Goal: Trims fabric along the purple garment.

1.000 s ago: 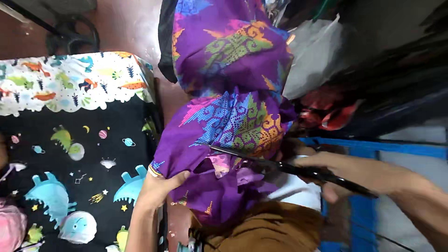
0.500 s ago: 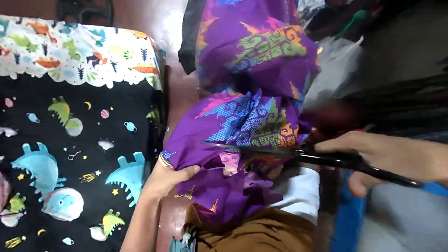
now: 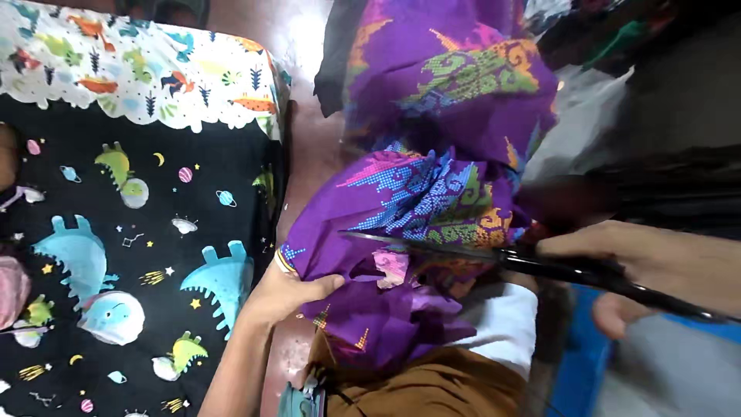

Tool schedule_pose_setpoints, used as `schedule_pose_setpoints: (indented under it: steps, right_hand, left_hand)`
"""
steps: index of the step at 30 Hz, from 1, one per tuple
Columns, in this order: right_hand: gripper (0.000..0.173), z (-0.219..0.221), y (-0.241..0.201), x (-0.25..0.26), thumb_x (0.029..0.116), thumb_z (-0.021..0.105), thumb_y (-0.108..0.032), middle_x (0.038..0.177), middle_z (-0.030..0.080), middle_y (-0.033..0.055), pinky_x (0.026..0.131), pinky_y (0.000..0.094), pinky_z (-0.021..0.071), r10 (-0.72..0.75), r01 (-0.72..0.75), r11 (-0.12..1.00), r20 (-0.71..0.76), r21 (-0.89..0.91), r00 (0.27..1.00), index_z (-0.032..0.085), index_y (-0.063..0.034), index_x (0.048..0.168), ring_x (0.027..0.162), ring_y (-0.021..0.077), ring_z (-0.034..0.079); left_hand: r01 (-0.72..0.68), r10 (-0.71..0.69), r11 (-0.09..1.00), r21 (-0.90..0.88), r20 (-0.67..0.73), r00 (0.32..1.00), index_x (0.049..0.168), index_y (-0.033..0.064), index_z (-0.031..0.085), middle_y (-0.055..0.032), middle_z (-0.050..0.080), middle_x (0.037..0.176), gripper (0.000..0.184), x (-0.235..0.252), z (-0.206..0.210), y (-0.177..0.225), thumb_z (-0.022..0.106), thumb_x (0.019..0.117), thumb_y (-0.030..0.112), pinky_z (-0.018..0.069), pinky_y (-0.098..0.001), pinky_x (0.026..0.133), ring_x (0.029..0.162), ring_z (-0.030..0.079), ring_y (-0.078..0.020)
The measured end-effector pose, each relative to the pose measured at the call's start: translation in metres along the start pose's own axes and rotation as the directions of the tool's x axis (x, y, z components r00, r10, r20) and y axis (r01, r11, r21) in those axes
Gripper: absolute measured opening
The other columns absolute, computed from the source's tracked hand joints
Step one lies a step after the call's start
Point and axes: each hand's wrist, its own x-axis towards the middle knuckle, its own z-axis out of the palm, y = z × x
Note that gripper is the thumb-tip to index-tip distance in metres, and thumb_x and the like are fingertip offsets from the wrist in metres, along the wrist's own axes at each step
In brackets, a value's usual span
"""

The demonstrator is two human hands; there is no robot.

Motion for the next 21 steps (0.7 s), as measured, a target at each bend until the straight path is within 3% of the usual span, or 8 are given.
schedule_pose_setpoints:
  steps: [4,7,9,11,13,16,19,21]
  right_hand:
    - [0.064,0.001,0.0,-0.008,0.0695,0.063,-0.087,0.063,0.055,-0.0152,0.047,0.0157,0.0386,0.027,-0.027,1.0,-0.019,-0.015,0.999,0.066,-0.0244,0.083,0.055,-0.0074,0.048]
    - [0.063,0.014,0.003,-0.028,0.0725,0.063,-0.084,0.063,0.054,-0.0132,0.047,0.0177,0.0396,0.024,-0.026,0.999,-0.05,-0.041,0.998,0.065,-0.0223,0.083,0.055,-0.0058,0.049]
    - [0.066,0.027,0.003,-0.048,0.0713,0.064,-0.084,0.063,0.054,-0.011,0.047,0.0204,0.0401,0.089,-0.091,0.996,-0.053,-0.019,0.995,0.064,-0.0196,0.083,0.055,-0.0032,0.049]
    - [0.07,0.043,0.004,-0.072,0.0673,0.068,-0.083,0.065,0.057,-0.0096,0.05,0.0206,0.0423,0.194,-0.191,0.981,-0.083,0.045,0.977,0.068,-0.0161,0.086,0.057,-0.0028,0.051]
    - [0.068,0.066,0.011,-0.09,0.0678,0.071,-0.08,0.068,0.058,-0.0117,0.052,0.0144,0.0428,0.215,-0.187,0.972,-0.225,0.14,0.95,0.068,-0.0154,0.09,0.059,-0.0074,0.051]
    - [0.069,0.104,0.01,-0.07,0.0772,0.064,-0.079,0.076,0.058,-0.0133,0.057,0.0123,0.0449,0.255,-0.113,0.953,-0.541,0.282,0.801,0.066,-0.0134,0.101,0.064,-0.0092,0.051]
    - [0.058,0.11,0.004,-0.002,0.0893,0.068,-0.054,0.085,0.064,0.0064,0.067,0.0399,0.0532,0.432,-0.149,0.891,-0.705,0.428,0.562,0.063,-0.0013,0.113,0.074,0.0154,0.06]
    - [0.056,0.103,0.003,0.045,0.09,0.075,-0.046,0.086,0.063,0.0167,0.066,0.0532,0.052,0.484,-0.132,0.87,-0.773,0.475,0.41,0.059,0.0015,0.117,0.074,0.0298,0.061]
  left_hand:
    - [0.014,-0.017,0.999,-0.051,-0.045,0.999,0.108,0.0215,0.071,0.0113,0.076,0.098,0.035,-0.004,0.003,0.001,0.084,0.0776,0.01,0.0609,-0.0241,0.086,0.093,0.071,-0.0013]
    - [0.047,-0.067,0.98,-0.195,-0.093,0.993,0.112,0.0266,0.068,0.0113,0.075,0.102,0.044,-0.012,0.01,-0.007,0.073,0.0835,0.059,0.0603,-0.0251,0.086,0.095,0.071,-0.0016]
    - [0.102,-0.131,0.931,-0.351,-0.059,0.99,0.113,0.0298,0.072,0.0082,0.075,0.106,0.06,-0.015,0.012,-0.01,0.06,0.0794,0.078,0.0597,-0.0297,0.089,0.101,0.07,-0.0046]
    - [0.121,-0.205,0.834,-0.538,-0.098,0.974,0.108,0.0229,0.076,0.0011,0.076,0.104,0.072,-0.015,0.008,-0.012,0.058,0.0751,0.085,0.0609,-0.0346,0.087,0.098,0.073,-0.0109]
    - [0.091,-0.283,0.669,-0.738,-0.139,0.949,0.11,0.0118,0.071,-0.0083,0.075,0.102,0.081,-0.01,-0.001,-0.015,0.05,0.0815,0.084,0.0622,-0.0408,0.083,0.096,0.074,-0.019]
    - [0.103,-0.301,0.645,-0.757,-0.128,0.945,0.113,0.0112,0.069,-0.0091,0.076,0.101,0.09,0.002,0.01,-0.015,0.019,0.0918,0.083,0.0639,-0.0406,0.078,0.093,0.074,-0.0184]
    - [0.077,-0.195,0.736,-0.673,-0.101,0.976,0.121,0.0139,0.064,-0.0053,0.075,0.106,0.079,0.013,0.039,-0.007,0.015,0.0994,0.072,0.0634,-0.0385,0.083,0.099,0.073,-0.0153]
    - [0.06,-0.123,0.722,-0.69,-0.042,0.992,0.12,0.0131,0.065,-0.0055,0.075,0.106,0.067,0.026,0.052,-0.005,0.023,0.1045,0.063,0.063,-0.0385,0.083,0.1,0.073,-0.0157]
